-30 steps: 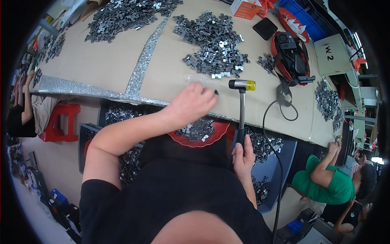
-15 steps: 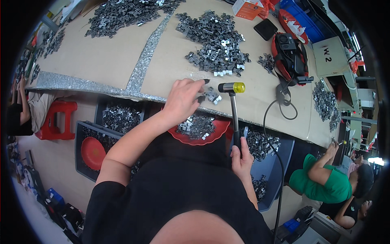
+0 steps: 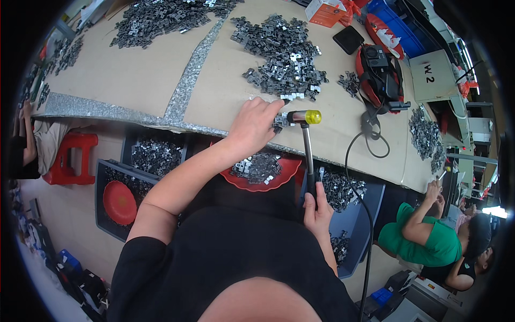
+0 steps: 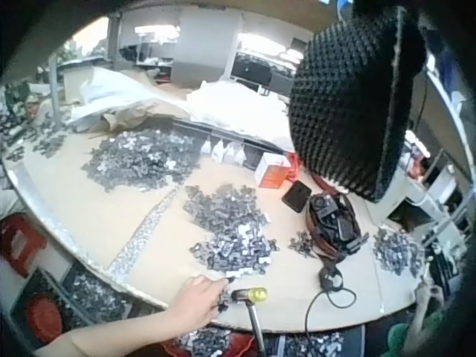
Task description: The person assembles small plastic components and small metal parts by adjusting them with a hammer.
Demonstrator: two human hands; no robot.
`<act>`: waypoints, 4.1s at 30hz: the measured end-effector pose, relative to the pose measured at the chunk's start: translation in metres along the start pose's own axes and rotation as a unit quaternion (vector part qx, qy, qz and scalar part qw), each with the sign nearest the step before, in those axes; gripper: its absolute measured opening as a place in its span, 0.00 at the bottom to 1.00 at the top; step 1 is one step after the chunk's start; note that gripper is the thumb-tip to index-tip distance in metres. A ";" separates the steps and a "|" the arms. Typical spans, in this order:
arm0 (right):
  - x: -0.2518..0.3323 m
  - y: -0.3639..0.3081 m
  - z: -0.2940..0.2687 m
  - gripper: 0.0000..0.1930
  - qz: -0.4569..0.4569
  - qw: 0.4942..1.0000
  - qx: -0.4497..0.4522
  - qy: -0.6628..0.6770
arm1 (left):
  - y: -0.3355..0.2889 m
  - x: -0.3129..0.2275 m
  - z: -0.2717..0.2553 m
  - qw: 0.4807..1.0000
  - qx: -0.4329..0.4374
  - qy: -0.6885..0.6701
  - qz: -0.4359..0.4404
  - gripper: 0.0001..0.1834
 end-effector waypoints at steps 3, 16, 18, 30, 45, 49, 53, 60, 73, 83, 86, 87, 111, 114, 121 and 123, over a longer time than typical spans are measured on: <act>0.012 0.007 0.004 0.17 -0.020 0.995 0.027 -0.097 | -0.001 0.002 0.005 1.000 0.012 -0.016 -0.021 0.32; 0.025 0.000 -0.029 0.19 -0.121 0.987 -0.097 -0.051 | -0.007 0.013 0.005 0.994 -0.003 -0.096 -0.052 0.35; 0.029 -0.006 -0.036 0.19 -0.148 0.979 -0.139 -0.030 | -0.007 0.014 0.006 0.994 -0.004 -0.098 -0.052 0.35; -0.007 -0.004 -0.015 0.19 0.014 0.998 -0.053 0.031 | -0.040 -0.028 0.012 0.983 0.141 -0.084 0.078 0.25; -0.026 -0.004 0.008 0.19 0.083 0.989 -0.012 0.119 | 0.028 0.074 -0.034 0.996 -0.013 0.064 -0.057 0.17; -0.029 -0.005 0.010 0.19 0.090 0.989 -0.004 0.118 | 0.006 0.066 -0.053 0.996 -0.024 0.072 -0.046 0.16; -0.027 -0.002 0.016 0.19 0.096 0.988 0.010 0.123 | 0.009 0.059 -0.058 0.995 -0.062 0.029 -0.077 0.16; -0.022 0.000 0.021 0.19 0.091 0.988 0.023 0.120 | 0.011 0.066 -0.047 0.997 -0.035 0.057 -0.039 0.17; 0.019 0.013 0.018 0.18 -0.055 0.992 0.041 -0.104 | -0.010 0.026 -0.011 0.998 0.048 -0.036 -0.031 0.21; 0.029 0.015 0.005 0.18 -0.108 0.991 0.000 -0.075 | -0.018 0.023 -0.010 0.996 0.004 -0.070 -0.046 0.33; 0.040 0.008 -0.024 0.19 -0.132 0.987 -0.085 -0.018 | -0.017 0.026 -0.010 0.994 0.012 -0.088 -0.070 0.34; 0.043 0.006 -0.029 0.19 -0.171 0.977 -0.126 0.012 | -0.015 0.025 -0.010 0.993 0.013 -0.090 -0.069 0.34; -0.019 0.005 0.001 0.18 0.061 0.995 -0.030 0.068 | 0.041 0.034 -0.016 0.997 -0.044 0.066 0.009 0.18; -0.020 0.004 0.000 0.19 0.064 0.995 -0.032 0.072 | 0.036 0.039 -0.020 0.997 -0.049 0.061 0.023 0.15; -0.014 0.010 0.011 0.18 0.053 0.996 0.006 0.073 | -0.011 0.046 -0.036 0.999 0.042 -0.026 -0.008 0.16; -0.008 0.014 0.014 0.18 0.044 0.997 0.017 0.061 | -0.014 0.045 -0.046 0.998 -0.019 -0.052 0.012 0.19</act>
Point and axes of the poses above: each hand's wrist, its own y-axis towards the middle knuckle, its own z-axis out of the palm, x = y × z, the point moved 10 cm from there along y, towards the middle knuckle, and after that the axes turned 1 degree about z, right-handed, at the moved point
